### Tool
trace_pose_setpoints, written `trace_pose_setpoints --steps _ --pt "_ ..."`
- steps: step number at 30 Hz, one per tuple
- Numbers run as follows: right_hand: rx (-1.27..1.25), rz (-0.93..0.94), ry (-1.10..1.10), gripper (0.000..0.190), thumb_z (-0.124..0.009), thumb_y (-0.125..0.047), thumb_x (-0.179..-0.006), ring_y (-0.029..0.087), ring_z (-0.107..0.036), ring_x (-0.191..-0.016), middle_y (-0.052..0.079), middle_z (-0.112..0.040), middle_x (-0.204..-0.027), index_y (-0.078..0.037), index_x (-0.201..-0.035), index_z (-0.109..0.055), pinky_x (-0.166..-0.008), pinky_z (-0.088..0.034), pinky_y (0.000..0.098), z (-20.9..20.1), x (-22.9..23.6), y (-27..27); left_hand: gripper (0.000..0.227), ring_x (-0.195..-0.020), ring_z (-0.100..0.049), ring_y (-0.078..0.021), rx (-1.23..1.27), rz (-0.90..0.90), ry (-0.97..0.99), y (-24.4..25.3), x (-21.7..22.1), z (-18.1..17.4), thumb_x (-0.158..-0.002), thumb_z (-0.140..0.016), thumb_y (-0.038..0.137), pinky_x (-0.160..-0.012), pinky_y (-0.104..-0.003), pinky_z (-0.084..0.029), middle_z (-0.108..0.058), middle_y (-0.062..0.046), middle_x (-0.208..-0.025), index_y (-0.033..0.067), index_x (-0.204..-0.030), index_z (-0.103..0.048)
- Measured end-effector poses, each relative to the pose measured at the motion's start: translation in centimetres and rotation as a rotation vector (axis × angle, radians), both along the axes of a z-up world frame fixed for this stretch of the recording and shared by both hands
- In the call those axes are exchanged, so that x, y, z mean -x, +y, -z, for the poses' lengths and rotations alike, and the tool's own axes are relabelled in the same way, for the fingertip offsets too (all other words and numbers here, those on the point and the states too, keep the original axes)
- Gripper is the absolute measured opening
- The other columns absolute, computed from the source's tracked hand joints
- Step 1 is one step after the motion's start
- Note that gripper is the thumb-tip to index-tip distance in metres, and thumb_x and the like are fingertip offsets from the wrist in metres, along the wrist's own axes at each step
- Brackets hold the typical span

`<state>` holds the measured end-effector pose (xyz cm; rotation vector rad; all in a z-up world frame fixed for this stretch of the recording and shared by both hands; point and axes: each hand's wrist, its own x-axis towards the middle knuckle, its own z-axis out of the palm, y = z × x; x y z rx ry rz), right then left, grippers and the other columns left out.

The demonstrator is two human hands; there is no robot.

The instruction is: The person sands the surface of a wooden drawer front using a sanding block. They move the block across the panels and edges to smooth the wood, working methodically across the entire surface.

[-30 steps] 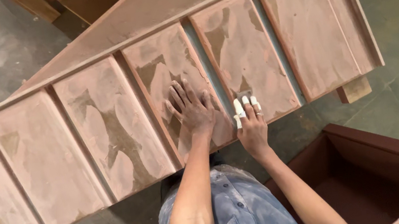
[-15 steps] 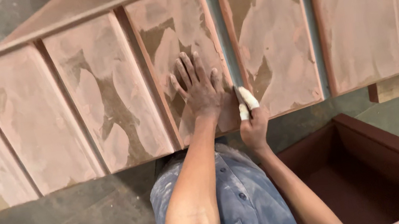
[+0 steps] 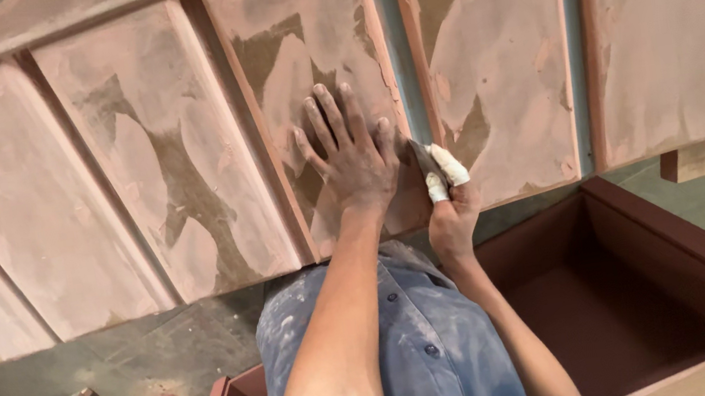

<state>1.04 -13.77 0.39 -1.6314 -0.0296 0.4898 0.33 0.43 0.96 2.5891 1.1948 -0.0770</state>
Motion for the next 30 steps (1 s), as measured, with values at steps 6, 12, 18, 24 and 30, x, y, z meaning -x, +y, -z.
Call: trace_pose_setpoints --steps 6,12,18,24,30 --pt "0.058 -0.087 -0.035 0.042 -0.05 0.007 -0.103 0.02 -0.056 -0.134 0.013 -0.061 -0.143 0.007 -0.145 -0.053 -0.116 -0.04 0.0304 0.2 -1.7 1.4 0.069 -0.16 -0.017 -0.0347 0.002 0.004 -0.013 0.0 0.0 0.2 -0.108 -0.041 0.048 -0.127 -0.063 -0.007 -0.019 -0.018 -0.171 0.0121 -0.164 -0.025" --pt "0.075 -0.131 -0.056 0.044 -0.048 0.006 -0.103 0.021 -0.055 -0.137 0.014 -0.06 -0.145 0.007 -0.147 -0.05 -0.118 -0.039 0.0313 -1.1 -1.9 2.7 0.069 -0.159 -0.018 -0.034 0.007 -0.012 0.004 -0.1 0.2 0.2 -0.106 -0.044 0.048 -0.127 -0.063 -0.007 -0.021 -0.017 -0.17 0.0131 -0.163 -0.026" --pt "0.245 -0.252 -0.296 0.043 -0.048 0.004 -0.104 0.03 -0.057 -0.139 0.02 -0.061 -0.146 0.005 -0.146 -0.054 -0.119 -0.042 0.0346 -0.6 -4.1 4.7 0.068 -0.161 -0.017 -0.0334 -0.024 -0.009 0.002 -0.1 0.1 0.5 -0.108 -0.044 0.046 -0.129 -0.063 -0.006 -0.02 -0.017 -0.171 0.014 -0.164 -0.024" --pt "0.416 -0.209 -0.265 0.035 -0.055 0.0 -0.105 0.031 -0.06 -0.13 0.021 -0.066 -0.138 0.005 -0.139 -0.06 -0.114 -0.045 0.0367 2.2 -5.7 5.9 0.066 -0.162 -0.013 -0.0307 0.043 0.024 0.135 -0.2 0.0 0.9 -0.109 -0.04 0.041 -0.129 -0.061 -0.005 -0.014 -0.014 -0.173 0.0159 -0.165 -0.018" --pt "0.313 -0.186 -0.216 0.04 -0.05 0.0 -0.103 0.028 -0.065 -0.123 0.022 -0.067 -0.135 0.002 -0.143 -0.057 -0.105 -0.048 0.0381 -1.4 -1.2 3.1 0.063 -0.163 -0.012 -0.033 0.071 0.026 0.096 0.2 0.3 -0.1 -0.111 -0.037 0.038 -0.13 -0.062 -0.003 -0.012 -0.016 -0.174 0.0145 -0.167 -0.017"
